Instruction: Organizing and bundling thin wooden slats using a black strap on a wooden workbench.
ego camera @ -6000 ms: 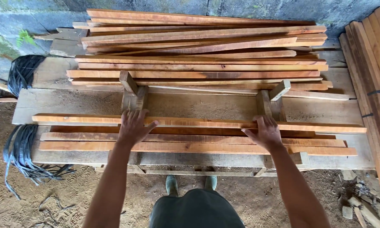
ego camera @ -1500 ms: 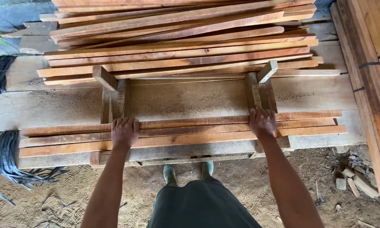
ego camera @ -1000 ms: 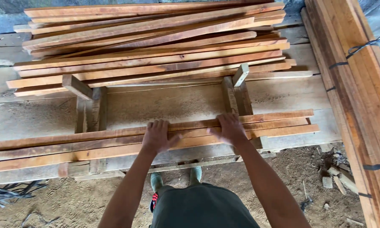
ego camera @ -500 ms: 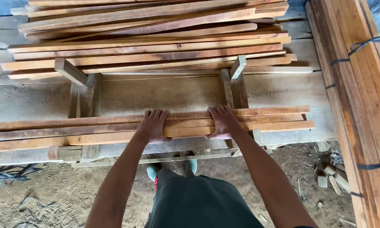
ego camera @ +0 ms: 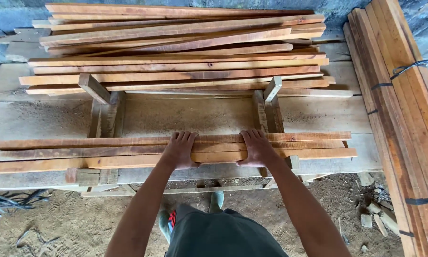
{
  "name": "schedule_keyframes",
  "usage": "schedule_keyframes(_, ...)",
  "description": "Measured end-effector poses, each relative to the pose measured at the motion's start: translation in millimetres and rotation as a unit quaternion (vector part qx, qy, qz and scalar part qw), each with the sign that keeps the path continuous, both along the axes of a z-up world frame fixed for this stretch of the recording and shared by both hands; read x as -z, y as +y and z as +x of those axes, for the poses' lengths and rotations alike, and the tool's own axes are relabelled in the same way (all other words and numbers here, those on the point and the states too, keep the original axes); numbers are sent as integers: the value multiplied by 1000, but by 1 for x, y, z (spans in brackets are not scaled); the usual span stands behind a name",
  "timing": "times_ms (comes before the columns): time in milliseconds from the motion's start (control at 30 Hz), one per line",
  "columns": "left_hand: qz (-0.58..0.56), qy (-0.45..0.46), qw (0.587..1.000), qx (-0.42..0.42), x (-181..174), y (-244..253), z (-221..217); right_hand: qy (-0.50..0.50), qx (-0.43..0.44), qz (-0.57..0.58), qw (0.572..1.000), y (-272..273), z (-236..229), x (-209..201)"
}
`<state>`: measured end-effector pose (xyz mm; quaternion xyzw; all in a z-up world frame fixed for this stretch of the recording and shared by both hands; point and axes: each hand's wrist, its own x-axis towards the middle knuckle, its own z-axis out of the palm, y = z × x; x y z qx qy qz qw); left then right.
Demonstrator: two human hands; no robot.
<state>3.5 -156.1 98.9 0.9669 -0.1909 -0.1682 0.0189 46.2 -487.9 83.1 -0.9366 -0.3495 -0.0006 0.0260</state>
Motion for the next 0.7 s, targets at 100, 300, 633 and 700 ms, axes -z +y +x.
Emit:
schedule_keyframes(100,-3,5,1000,8,-10,0,-2,16,11,1,1000,7,-8,-8)
schedule_keyframes(300,-28,8,999,42,-13,26,-8,48,7,1,999,68,-12,-4)
schedule_keyframes(633,19,-184,983,-17,27,218,-47,19,2,-13,1000,197,-32,0)
schedule_keyframes(700,3,-194,981,-8,23,220,-50,35,17,-35,999,226,-37,5)
